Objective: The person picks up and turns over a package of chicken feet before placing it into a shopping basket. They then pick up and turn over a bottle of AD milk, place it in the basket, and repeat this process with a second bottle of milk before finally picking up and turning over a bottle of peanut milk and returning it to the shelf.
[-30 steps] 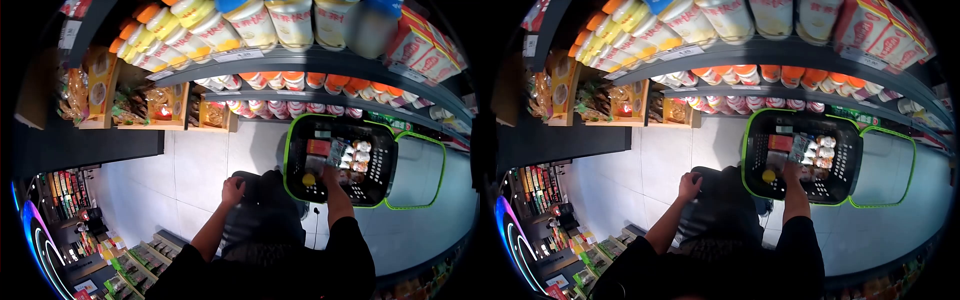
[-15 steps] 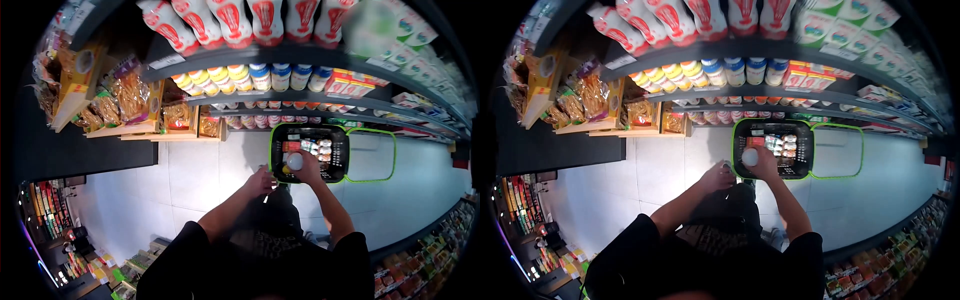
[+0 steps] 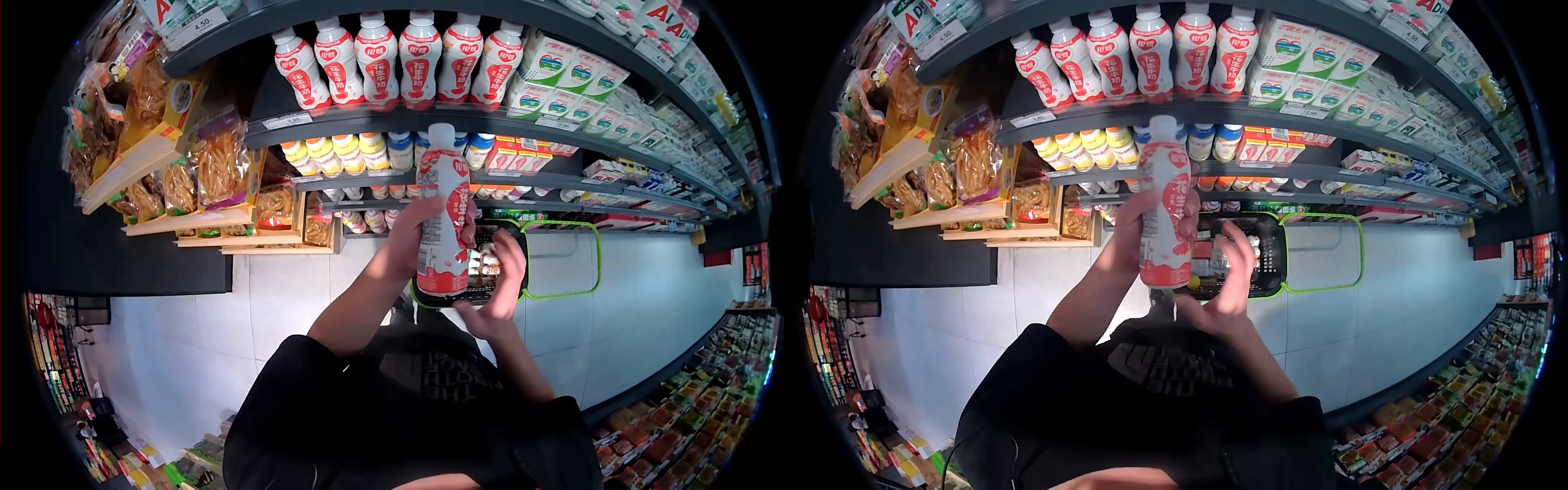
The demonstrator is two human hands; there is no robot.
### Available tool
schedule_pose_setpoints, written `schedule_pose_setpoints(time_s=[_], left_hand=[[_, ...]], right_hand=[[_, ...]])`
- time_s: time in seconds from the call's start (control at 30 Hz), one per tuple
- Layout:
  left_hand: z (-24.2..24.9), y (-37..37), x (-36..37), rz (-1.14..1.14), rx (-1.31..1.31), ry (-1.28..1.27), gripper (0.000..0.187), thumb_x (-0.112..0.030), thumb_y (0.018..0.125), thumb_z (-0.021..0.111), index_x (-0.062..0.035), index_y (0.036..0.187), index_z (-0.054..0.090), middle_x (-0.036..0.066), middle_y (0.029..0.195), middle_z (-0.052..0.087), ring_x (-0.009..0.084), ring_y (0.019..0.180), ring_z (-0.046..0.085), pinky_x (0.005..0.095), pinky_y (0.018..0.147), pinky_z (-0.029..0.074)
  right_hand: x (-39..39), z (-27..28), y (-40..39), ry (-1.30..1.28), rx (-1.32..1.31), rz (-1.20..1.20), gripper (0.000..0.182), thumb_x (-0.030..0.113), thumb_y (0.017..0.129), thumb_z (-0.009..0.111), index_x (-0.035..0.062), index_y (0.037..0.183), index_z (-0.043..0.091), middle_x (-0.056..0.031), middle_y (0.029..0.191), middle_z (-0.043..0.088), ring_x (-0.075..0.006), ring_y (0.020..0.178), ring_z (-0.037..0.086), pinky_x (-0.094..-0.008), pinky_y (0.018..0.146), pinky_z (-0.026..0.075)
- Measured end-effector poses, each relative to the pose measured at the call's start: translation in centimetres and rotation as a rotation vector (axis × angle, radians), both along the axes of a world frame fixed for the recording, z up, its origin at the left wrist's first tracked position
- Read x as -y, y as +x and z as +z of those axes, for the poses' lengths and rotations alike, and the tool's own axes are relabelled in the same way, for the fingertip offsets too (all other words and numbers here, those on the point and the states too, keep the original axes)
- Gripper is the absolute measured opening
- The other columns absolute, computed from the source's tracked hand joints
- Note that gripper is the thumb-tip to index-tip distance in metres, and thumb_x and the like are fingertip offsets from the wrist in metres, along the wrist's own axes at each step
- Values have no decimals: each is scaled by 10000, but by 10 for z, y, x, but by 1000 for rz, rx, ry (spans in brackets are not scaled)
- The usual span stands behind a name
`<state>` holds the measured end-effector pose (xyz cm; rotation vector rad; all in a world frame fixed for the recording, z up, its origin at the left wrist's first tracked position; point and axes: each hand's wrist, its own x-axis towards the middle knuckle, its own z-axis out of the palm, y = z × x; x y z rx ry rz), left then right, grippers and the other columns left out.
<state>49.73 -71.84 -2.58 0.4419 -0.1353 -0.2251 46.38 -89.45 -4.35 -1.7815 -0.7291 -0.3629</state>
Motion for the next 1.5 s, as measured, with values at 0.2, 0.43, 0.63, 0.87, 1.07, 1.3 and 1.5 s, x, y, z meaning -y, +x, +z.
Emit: schedule_pose_setpoints(time_s=[0.2, 0.43, 0.63, 0.87, 1.07, 1.3, 1.5], left_hand=[[32, -5, 26, 145, 225, 71, 737, -519, 827, 586, 2, 1309, 390, 111, 803, 554, 194, 652, 601, 334, 603, 527], [44, -1, 41, 364, 393, 273, 765, -554, 802, 597, 18, 1275, 412, 112, 839, 581, 208, 713, 609, 323, 657, 525], [70, -31, 45, 509, 59, 682, 652, 79, 731, 755, -22, 1293, 440, 66, 1027, 633, 158, 935, 631, 322, 812, 534], [74, -30, 46, 544, 28, 586, 643, 64, 743, 746, -28, 1300, 438, 72, 1047, 627, 161, 942, 631, 313, 811, 535], [72, -24, 29, 511, -13, 527, 592, 69, 768, 698, 4, 1294, 435, 121, 1055, 633, 215, 941, 654, 347, 806, 558], [76, -23, -16, 447, -2, 499, 542, 38, 784, 666, 16, 1286, 463, 179, 1069, 653, 254, 892, 681, 371, 788, 576], [77, -30, -63, 486, 6, 690, 487, -2, 803, 669, 25, 1255, 490, 170, 1072, 661, 229, 875, 687, 355, 775, 583]], right_hand=[[7, -2, -4, 422, -833, 548, 495, 305, 938, 517, -68, 1262, 478, -146, 1130, 625, -216, 955, 639, -332, 846, 504], [20, 17, 9, 404, -1027, 839, 497, 268, 895, 624, -49, 1253, 491, -172, 1101, 652, -229, 950, 670, -345, 841, 529], [16, 30, 12, 296, -696, 506, 494, 120, 816, 708, -43, 1227, 488, -104, 1072, 643, -139, 940, 625, -295, 850, 501], [6, 40, 14, 262, -612, 470, 476, 144, 798, 745, -37, 1170, 507, -91, 1022, 665, -128, 921, 641, -283, 811, 516], [-10, 39, 18, 265, -617, 462, 507, 152, 792, 758, -44, 1179, 495, -94, 1009, 669, -126, 877, 649, -267, 770, 527], [-52, 36, 21, 171, -475, 364, 542, 171, 771, 777, -51, 1176, 494, -116, 1006, 669, -142, 885, 656, -281, 781, 530], [-95, 34, 20, 115, -428, 367, 614, 219, 736, 790, -56, 1193, 488, -138, 1026, 674, -187, 920, 676, -311, 809, 533]])
